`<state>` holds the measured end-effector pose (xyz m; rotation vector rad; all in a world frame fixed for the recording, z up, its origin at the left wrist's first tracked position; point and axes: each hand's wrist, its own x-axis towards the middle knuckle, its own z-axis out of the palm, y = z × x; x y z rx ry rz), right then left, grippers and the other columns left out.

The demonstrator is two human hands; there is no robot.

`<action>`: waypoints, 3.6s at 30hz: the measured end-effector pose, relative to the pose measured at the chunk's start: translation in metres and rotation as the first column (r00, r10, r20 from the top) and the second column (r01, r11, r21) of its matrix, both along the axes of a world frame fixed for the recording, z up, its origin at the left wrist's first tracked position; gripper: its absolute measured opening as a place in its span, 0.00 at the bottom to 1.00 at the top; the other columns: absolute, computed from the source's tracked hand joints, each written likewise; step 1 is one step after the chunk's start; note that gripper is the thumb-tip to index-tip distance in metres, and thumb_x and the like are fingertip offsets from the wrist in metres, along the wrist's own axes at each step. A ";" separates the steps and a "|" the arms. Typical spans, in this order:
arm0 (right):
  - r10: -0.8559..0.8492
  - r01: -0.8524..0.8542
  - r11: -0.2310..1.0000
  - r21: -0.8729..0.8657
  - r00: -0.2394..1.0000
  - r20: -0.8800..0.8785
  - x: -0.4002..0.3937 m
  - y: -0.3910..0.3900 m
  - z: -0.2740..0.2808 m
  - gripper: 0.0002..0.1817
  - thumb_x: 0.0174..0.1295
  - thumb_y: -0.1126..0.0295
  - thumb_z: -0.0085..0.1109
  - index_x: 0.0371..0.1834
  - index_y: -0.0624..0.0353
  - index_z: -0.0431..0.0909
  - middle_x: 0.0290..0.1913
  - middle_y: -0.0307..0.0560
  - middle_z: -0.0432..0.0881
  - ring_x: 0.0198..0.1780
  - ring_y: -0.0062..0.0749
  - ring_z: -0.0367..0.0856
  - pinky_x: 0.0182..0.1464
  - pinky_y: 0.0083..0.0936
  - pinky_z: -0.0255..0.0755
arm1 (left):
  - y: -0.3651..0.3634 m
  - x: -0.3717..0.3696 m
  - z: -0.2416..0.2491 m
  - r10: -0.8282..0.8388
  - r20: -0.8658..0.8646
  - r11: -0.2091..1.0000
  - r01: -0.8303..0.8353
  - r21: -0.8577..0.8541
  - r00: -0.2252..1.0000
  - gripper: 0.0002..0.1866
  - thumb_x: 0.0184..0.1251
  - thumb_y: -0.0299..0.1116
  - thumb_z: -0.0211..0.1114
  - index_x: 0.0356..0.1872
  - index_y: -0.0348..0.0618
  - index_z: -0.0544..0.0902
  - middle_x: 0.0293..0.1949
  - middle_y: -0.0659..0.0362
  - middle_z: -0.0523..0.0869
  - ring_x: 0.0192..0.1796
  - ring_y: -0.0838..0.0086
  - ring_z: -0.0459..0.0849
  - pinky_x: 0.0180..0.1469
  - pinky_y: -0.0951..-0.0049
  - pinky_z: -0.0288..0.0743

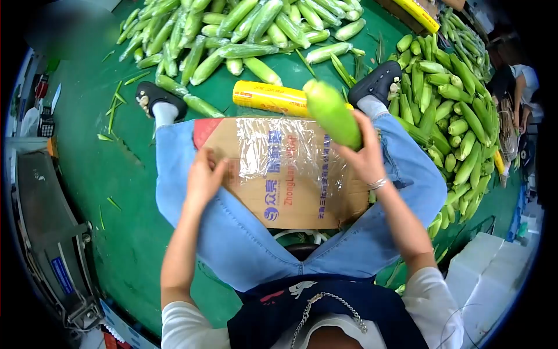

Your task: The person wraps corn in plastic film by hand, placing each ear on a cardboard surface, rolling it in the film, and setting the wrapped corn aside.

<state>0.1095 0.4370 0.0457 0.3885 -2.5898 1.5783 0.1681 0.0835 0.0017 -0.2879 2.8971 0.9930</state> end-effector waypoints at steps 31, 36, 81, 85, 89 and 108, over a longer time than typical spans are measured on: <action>-0.274 0.244 0.828 0.504 0.962 -0.016 0.139 -0.021 -0.118 0.16 0.51 0.71 0.63 0.44 0.56 0.74 0.42 0.54 0.75 0.45 0.51 0.74 0.45 0.43 0.69 | 0.088 -0.021 -0.028 -0.699 -0.055 0.683 0.642 -0.349 0.713 0.39 0.45 0.53 0.74 0.58 0.44 0.74 0.47 0.49 0.76 0.50 0.52 0.76 0.53 0.57 0.71; -0.583 0.575 0.812 0.099 0.804 0.118 0.095 0.017 -0.081 0.04 0.60 0.77 0.54 0.31 0.65 0.79 0.31 0.59 0.80 0.34 0.52 0.80 0.37 0.38 0.73 | 0.080 0.017 -0.023 -0.720 -0.108 0.688 0.683 -0.246 0.686 0.35 0.44 0.50 0.75 0.53 0.43 0.77 0.41 0.50 0.78 0.43 0.53 0.80 0.46 0.59 0.75; 0.481 0.823 -0.031 -0.567 0.509 0.714 0.074 -0.039 -0.032 0.18 0.68 0.57 0.48 0.48 0.62 0.76 0.44 0.48 0.81 0.42 0.35 0.80 0.48 0.31 0.75 | 0.247 -0.016 0.072 -0.024 -0.737 0.715 0.527 0.460 0.675 0.26 0.47 0.36 0.77 0.45 0.36 0.76 0.39 0.50 0.81 0.42 0.65 0.80 0.46 0.59 0.75; 0.417 -0.066 0.894 -0.443 0.485 0.769 -0.018 0.069 -0.024 0.24 0.70 0.57 0.46 0.63 0.61 0.68 0.55 0.55 0.79 0.52 0.50 0.80 0.55 0.40 0.73 | 0.237 -0.144 0.017 -0.118 0.199 0.305 -0.155 0.940 0.973 0.21 0.59 0.43 0.69 0.43 0.36 0.76 0.29 0.53 0.82 0.27 0.64 0.81 0.35 0.64 0.78; -0.312 -0.026 0.497 0.868 0.927 0.206 -0.093 0.228 -0.096 0.20 0.54 0.64 0.58 0.49 0.61 0.73 0.51 0.61 0.76 0.53 0.55 0.75 0.55 0.41 0.72 | 0.217 -0.322 -0.092 0.043 0.461 0.021 -0.462 0.887 0.887 0.23 0.64 0.52 0.63 0.45 0.42 0.74 0.35 0.52 0.82 0.32 0.64 0.82 0.33 0.63 0.79; 0.000 0.050 0.915 0.401 0.992 -0.125 0.032 0.078 0.028 0.30 0.45 0.72 0.69 0.55 0.62 0.70 0.50 0.56 0.74 0.55 0.50 0.72 0.59 0.37 0.66 | 0.035 0.025 -0.010 -0.085 0.171 0.992 0.099 -0.075 0.982 0.28 0.52 0.51 0.73 0.39 0.36 0.73 0.33 0.49 0.80 0.35 0.58 0.82 0.38 0.61 0.75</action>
